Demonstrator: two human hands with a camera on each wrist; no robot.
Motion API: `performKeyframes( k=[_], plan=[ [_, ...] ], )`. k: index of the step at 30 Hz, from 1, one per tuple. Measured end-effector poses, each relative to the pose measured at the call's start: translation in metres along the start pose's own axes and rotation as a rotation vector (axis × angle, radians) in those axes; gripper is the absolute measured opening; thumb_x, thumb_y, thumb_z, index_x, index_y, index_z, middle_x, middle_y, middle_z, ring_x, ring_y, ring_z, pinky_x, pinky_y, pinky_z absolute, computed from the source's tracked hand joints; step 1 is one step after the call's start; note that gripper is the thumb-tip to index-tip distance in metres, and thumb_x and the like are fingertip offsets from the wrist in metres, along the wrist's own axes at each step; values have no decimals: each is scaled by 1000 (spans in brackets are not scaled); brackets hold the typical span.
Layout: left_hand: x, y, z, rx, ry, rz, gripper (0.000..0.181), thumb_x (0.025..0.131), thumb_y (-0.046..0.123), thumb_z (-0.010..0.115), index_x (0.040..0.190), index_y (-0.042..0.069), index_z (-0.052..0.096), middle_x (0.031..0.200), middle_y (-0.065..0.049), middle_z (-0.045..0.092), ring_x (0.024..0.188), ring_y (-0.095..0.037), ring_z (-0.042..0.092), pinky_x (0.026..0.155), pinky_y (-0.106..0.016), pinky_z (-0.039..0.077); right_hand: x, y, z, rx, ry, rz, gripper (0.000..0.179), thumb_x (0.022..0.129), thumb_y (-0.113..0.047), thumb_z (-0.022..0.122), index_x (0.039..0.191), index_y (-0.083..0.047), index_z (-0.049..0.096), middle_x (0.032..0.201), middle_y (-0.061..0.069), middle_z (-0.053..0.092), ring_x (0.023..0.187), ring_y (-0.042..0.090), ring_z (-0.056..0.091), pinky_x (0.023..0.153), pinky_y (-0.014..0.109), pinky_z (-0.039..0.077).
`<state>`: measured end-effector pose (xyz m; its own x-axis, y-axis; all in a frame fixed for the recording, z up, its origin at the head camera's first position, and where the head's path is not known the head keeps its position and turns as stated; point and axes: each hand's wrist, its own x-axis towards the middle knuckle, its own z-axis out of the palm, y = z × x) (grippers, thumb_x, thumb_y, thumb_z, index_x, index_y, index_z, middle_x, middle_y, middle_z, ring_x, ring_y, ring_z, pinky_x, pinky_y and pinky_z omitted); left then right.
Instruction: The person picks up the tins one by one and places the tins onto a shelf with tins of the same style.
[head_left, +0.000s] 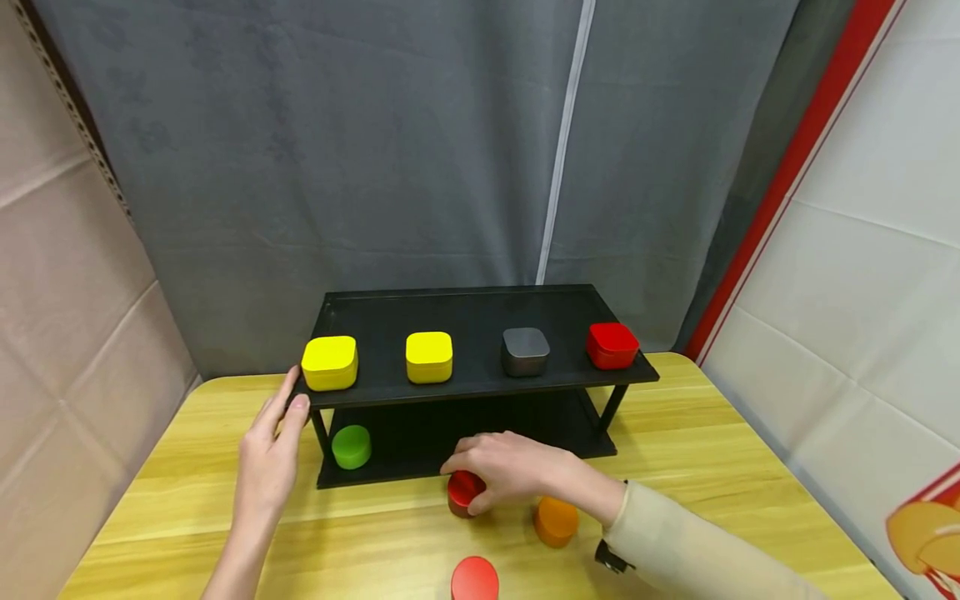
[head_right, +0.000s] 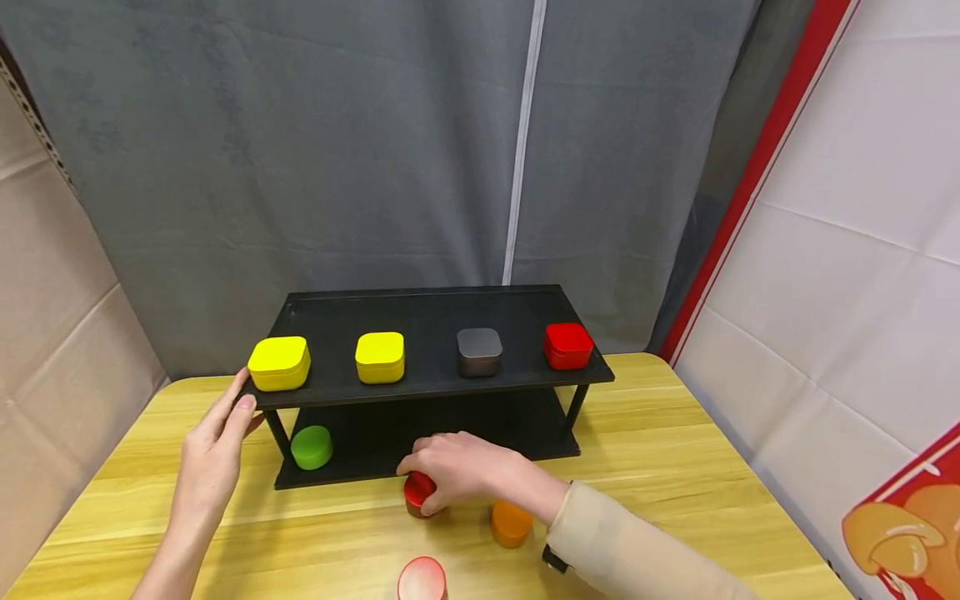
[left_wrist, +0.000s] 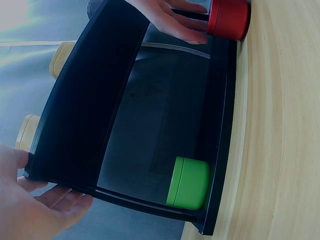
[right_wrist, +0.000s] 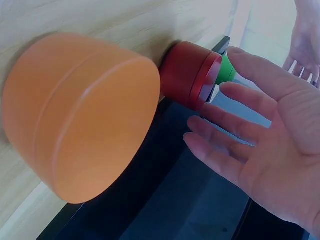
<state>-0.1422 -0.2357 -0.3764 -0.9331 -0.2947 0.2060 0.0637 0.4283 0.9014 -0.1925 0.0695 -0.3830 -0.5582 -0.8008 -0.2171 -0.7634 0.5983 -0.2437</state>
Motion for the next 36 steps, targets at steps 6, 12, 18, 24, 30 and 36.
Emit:
performKeyframes(
  k=[6, 12, 18, 24, 30, 36],
  plan=[
    [0, 0, 0, 0, -2, -4, 50, 109, 49, 43, 158, 41, 35, 168, 5, 35, 157, -29, 31, 123, -60, 33, 2, 0, 0, -4, -37, 12, 49, 89, -32, 81, 135, -27, 66, 124, -5, 67, 97, 5, 57, 80, 15, 53],
    [0, 0, 0, 3, -2, 1, 51, 109, 49, 43, 158, 40, 35, 168, 6, 35, 157, -28, 31, 123, -59, 34, 6, 2, 5, -5, -51, 10, 50, 87, -27, 83, 134, -26, 67, 121, -5, 67, 94, 4, 57, 80, 14, 52],
    [0, -1, 0, 1, -3, 1, 51, 109, 49, 43, 158, 41, 35, 168, 6, 34, 156, -27, 32, 123, -59, 34, 9, 3, 10, -23, -39, -4, 48, 87, -25, 83, 133, -25, 67, 119, -5, 68, 93, 4, 57, 79, 13, 52],
    [0, -2, 0, -3, -12, -5, 51, 109, 48, 42, 159, 40, 34, 168, 4, 33, 157, -30, 30, 123, -62, 32, 9, 4, 12, -13, -37, -6, 47, 88, -24, 82, 133, -24, 67, 120, -4, 68, 92, 3, 57, 79, 12, 52],
    [0, -2, 0, -2, -15, -4, 51, 109, 49, 42, 159, 41, 33, 169, 4, 32, 157, -30, 30, 123, -62, 32, 8, 4, 9, -4, -25, -16, 47, 89, -25, 81, 134, -25, 67, 120, -4, 67, 93, 4, 57, 79, 13, 52],
    [0, -2, 0, -4, -11, -8, 50, 109, 48, 42, 158, 42, 33, 169, 4, 33, 157, -30, 30, 123, -63, 33, 10, 4, 2, -10, 10, -36, 45, 91, -25, 78, 135, -24, 67, 120, -3, 67, 93, 5, 57, 79, 13, 52]
  ],
)
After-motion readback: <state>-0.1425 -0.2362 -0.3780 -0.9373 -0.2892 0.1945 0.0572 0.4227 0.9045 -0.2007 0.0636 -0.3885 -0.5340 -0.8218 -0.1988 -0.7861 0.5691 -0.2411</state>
